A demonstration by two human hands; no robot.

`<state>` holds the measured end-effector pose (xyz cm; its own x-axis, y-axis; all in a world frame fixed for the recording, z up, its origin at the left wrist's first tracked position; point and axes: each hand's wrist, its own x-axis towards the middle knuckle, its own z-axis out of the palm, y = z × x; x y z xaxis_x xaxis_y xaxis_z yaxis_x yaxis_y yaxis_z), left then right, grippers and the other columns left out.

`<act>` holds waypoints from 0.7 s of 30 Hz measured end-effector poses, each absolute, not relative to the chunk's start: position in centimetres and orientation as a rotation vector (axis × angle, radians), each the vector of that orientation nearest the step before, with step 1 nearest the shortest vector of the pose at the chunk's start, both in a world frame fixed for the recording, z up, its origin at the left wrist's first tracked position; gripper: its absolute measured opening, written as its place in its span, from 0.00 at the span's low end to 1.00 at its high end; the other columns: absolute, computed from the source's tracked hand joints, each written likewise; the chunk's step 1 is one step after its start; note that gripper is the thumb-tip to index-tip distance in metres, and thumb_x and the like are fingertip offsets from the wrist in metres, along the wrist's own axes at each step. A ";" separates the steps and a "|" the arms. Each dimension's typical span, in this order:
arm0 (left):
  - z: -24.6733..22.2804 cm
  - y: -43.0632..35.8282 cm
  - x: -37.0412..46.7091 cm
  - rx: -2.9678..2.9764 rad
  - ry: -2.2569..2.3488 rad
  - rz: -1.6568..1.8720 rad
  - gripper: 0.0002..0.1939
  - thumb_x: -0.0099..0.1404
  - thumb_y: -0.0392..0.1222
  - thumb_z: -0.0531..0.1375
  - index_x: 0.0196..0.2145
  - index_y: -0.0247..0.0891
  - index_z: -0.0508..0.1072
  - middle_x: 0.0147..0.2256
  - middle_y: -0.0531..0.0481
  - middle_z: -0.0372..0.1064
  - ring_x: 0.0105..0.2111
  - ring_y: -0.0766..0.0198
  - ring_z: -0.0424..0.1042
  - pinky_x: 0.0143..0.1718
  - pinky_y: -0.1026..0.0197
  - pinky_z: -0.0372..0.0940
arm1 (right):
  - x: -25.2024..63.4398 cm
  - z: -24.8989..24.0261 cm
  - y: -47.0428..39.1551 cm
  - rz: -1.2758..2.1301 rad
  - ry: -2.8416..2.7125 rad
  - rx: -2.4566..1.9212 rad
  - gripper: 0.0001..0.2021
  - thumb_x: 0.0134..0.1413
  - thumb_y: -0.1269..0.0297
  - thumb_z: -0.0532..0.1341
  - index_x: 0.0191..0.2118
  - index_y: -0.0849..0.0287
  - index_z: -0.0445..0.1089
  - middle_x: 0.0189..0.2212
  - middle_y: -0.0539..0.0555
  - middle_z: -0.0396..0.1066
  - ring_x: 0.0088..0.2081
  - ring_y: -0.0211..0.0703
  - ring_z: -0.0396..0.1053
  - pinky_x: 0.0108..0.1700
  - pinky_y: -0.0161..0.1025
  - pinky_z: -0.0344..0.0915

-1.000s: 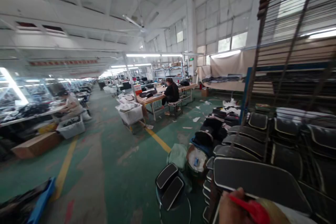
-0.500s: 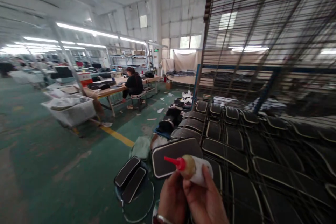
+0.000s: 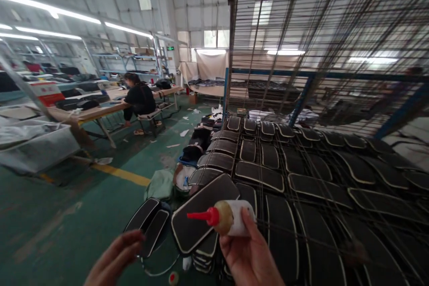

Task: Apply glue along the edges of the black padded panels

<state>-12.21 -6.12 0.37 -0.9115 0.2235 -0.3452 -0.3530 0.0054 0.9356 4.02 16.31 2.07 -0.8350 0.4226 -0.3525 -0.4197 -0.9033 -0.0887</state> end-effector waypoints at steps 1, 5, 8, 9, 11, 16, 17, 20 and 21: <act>2.6 -5.5 -13.4 -0.031 1.825 1.931 0.23 0.48 0.17 0.67 0.35 0.42 0.80 0.39 0.49 0.82 0.40 0.63 0.79 0.34 0.73 0.72 | 4.3 2.4 16.2 2.647 -0.018 -0.564 0.26 0.31 0.70 0.83 0.40 0.64 0.76 0.41 0.63 0.76 0.34 0.54 0.76 0.24 0.37 0.73; 8.9 -0.1 -15.7 -0.004 1.278 1.663 0.25 0.53 0.12 0.58 0.43 0.32 0.77 0.35 0.41 0.81 0.33 0.59 0.81 0.30 0.68 0.73 | 5.4 3.0 15.6 2.685 -0.083 -0.656 0.26 0.30 0.70 0.83 0.38 0.65 0.76 0.40 0.64 0.76 0.33 0.56 0.76 0.24 0.38 0.74; 9.7 3.9 -15.2 0.168 1.201 1.419 0.23 0.51 0.13 0.58 0.41 0.30 0.77 0.28 0.41 0.80 0.24 0.57 0.79 0.20 0.68 0.68 | 6.0 2.2 15.1 2.791 -0.154 -0.551 0.22 0.39 0.67 0.81 0.40 0.65 0.76 0.40 0.63 0.76 0.36 0.55 0.77 0.28 0.40 0.76; 9.5 4.8 -14.8 0.189 1.187 1.382 0.24 0.49 0.13 0.58 0.41 0.31 0.78 0.27 0.42 0.80 0.22 0.57 0.78 0.17 0.68 0.65 | 6.3 1.7 14.9 2.816 -0.175 -0.528 0.21 0.42 0.66 0.80 0.40 0.66 0.76 0.40 0.63 0.76 0.36 0.54 0.77 0.29 0.40 0.76; 8.9 6.0 -13.8 0.190 1.164 1.340 0.27 0.46 0.12 0.58 0.40 0.33 0.78 0.25 0.44 0.79 0.19 0.56 0.76 0.13 0.67 0.62 | 6.8 1.0 14.7 2.819 -0.197 -0.524 0.20 0.46 0.64 0.79 0.42 0.67 0.75 0.39 0.64 0.76 0.35 0.54 0.77 0.28 0.40 0.76; 8.4 5.8 -12.4 0.202 1.074 1.382 0.30 0.45 0.10 0.56 0.39 0.37 0.78 0.28 0.48 0.79 0.26 0.53 0.79 0.27 0.57 0.73 | 9.3 1.3 15.8 2.681 -0.192 -0.554 0.22 0.41 0.65 0.81 0.41 0.68 0.75 0.41 0.67 0.76 0.39 0.56 0.76 0.32 0.42 0.78; 8.4 5.4 -12.5 0.212 1.058 1.386 0.30 0.45 0.10 0.56 0.39 0.38 0.77 0.29 0.48 0.79 0.30 0.52 0.80 0.32 0.53 0.75 | 9.9 1.8 16.5 2.601 -0.199 -0.570 0.23 0.40 0.66 0.81 0.41 0.67 0.75 0.41 0.67 0.75 0.39 0.56 0.76 0.32 0.42 0.78; 8.2 4.4 -13.2 0.280 1.053 1.316 0.30 0.46 0.10 0.56 0.39 0.37 0.77 0.31 0.46 0.77 0.37 0.46 0.80 0.40 0.44 0.74 | 11.8 4.1 18.9 2.307 -0.277 -0.588 0.23 0.38 0.67 0.82 0.41 0.64 0.75 0.42 0.64 0.76 0.40 0.55 0.76 0.34 0.42 0.78; 8.0 4.0 -13.4 0.269 1.057 1.308 0.31 0.45 0.09 0.56 0.40 0.38 0.76 0.31 0.47 0.77 0.38 0.44 0.79 0.42 0.39 0.73 | 12.2 4.8 19.7 2.224 -0.338 -0.574 0.23 0.39 0.68 0.81 0.42 0.63 0.76 0.42 0.62 0.76 0.40 0.54 0.76 0.36 0.43 0.78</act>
